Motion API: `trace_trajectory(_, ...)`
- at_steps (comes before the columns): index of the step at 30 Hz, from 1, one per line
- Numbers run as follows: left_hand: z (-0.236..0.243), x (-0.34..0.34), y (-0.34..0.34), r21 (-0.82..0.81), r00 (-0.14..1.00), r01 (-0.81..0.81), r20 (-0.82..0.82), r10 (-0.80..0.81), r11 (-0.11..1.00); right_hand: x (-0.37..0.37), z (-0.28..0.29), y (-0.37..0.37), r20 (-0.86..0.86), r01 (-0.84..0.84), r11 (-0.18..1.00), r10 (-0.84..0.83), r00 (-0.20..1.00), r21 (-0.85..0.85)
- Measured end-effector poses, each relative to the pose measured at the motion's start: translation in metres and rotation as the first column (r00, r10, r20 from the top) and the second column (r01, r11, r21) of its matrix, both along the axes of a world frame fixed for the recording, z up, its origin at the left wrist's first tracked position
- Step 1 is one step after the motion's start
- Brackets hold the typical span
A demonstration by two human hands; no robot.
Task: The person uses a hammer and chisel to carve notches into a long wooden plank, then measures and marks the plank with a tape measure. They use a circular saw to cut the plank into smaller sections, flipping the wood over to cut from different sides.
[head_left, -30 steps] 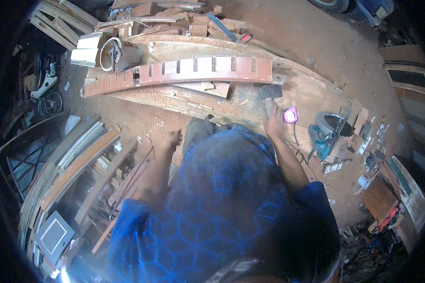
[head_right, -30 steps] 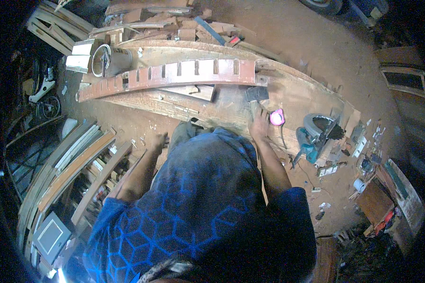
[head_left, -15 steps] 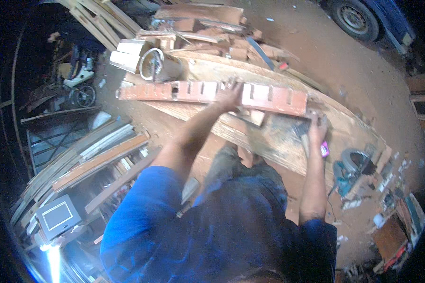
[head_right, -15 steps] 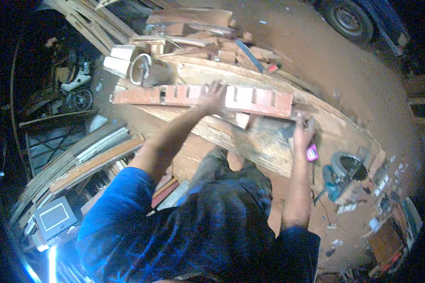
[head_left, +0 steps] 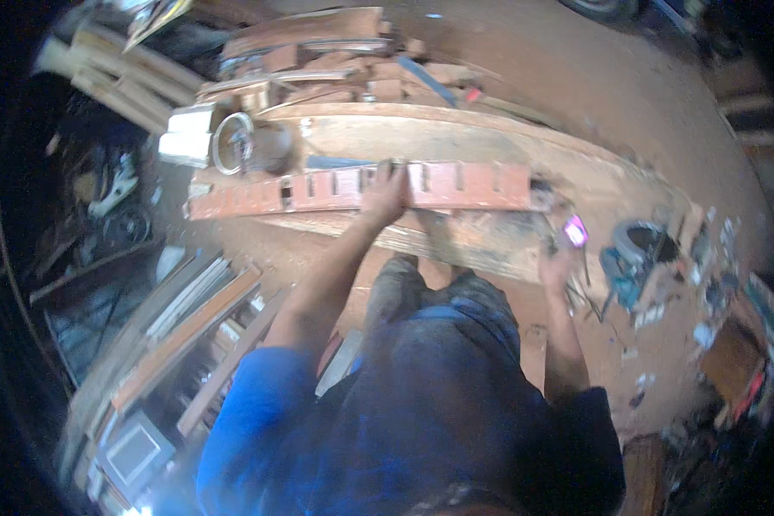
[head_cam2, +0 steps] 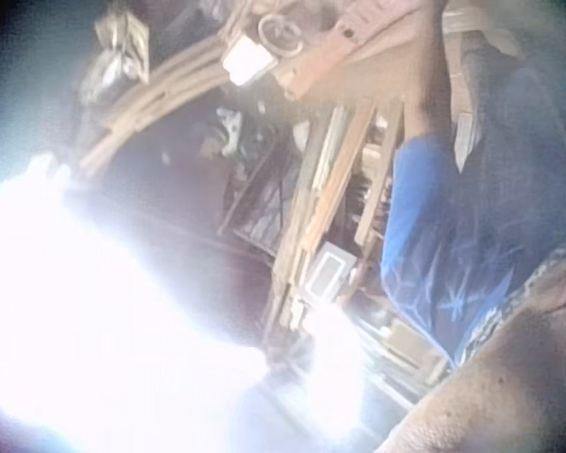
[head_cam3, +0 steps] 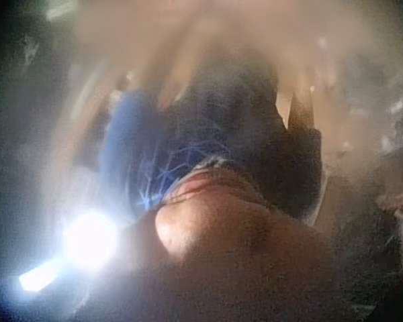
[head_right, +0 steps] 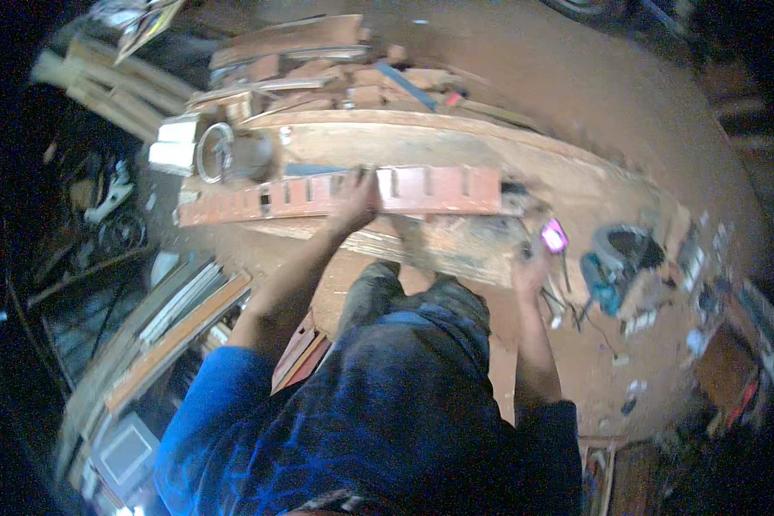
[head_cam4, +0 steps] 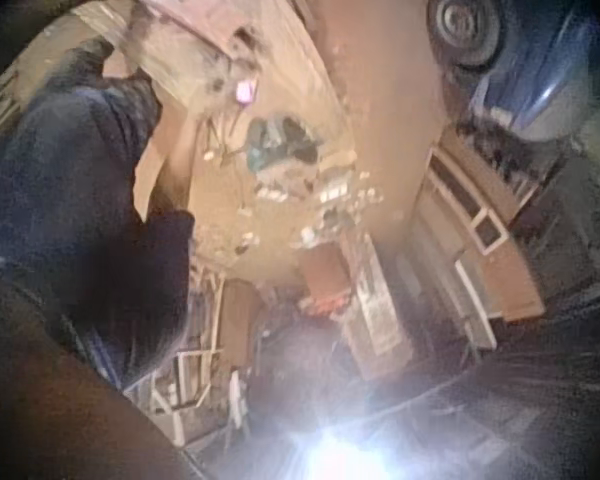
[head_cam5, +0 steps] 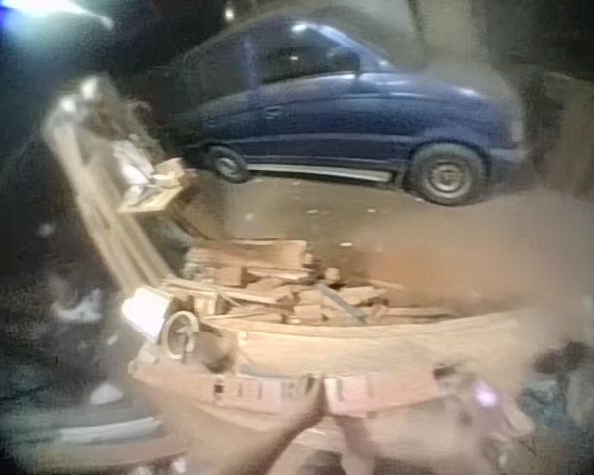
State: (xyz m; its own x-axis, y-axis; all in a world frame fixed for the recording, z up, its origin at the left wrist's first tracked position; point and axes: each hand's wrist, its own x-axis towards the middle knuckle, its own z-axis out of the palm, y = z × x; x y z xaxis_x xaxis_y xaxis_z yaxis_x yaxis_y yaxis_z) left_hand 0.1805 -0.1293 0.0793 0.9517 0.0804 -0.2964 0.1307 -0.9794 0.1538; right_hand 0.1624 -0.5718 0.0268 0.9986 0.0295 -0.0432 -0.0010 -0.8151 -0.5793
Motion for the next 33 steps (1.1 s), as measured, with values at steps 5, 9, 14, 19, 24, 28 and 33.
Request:
trace_trajectory(5, 0.006, -0.064, 0.025, -0.404, 0.975, -0.053, 0.177, 0.135, 0.913, -0.042, 0.011, -0.013, -0.115, -0.067, 0.892, 0.017, 0.993, -0.448)
trace_trajectory(9, -0.012, -0.179, 0.068, -0.292, 0.915, -0.343, 0.112, 0.388, 0.893, -0.024, -0.005, -0.02, -0.452, -0.022, 0.961, -0.109, 0.885, -0.275)
trace_trajectory(14, -0.007, -0.333, 0.119, -0.325, 0.535, -0.842, -0.398, 0.745, 0.431, -0.04, 0.039, 0.014, -0.543, 0.148, 0.989, -0.131, 0.829, -0.012)
trace_trajectory(19, -0.003, -0.425, 0.127, -0.27, 0.671, -0.711, -0.536, 0.512, 0.649, -0.094, 0.083, 0.025, -0.477, 0.417, 0.904, -0.41, 0.777, -0.097)
trace_trajectory(24, -0.061, -0.433, 0.141, 0.025, 0.9, 0.208, -0.397, -0.181, 0.978, -0.091, 0.148, -0.002, -0.69, 0.607, 0.705, -0.232, 0.686, 0.367)
trace_trajectory(28, -0.085, -0.354, 0.14, -0.165, 0.861, -0.343, -0.449, 0.239, 0.925, -0.061, 0.192, -0.015, -0.544, 0.561, 0.561, -0.22, 0.81, 0.608)
trace_trajectory(33, 0.029, -0.14, 0.079, -0.56, 0.733, -0.677, -0.452, 0.509, 0.478, -0.063, 0.253, -0.065, -0.367, 0.559, 0.558, -0.425, 0.827, 0.613)
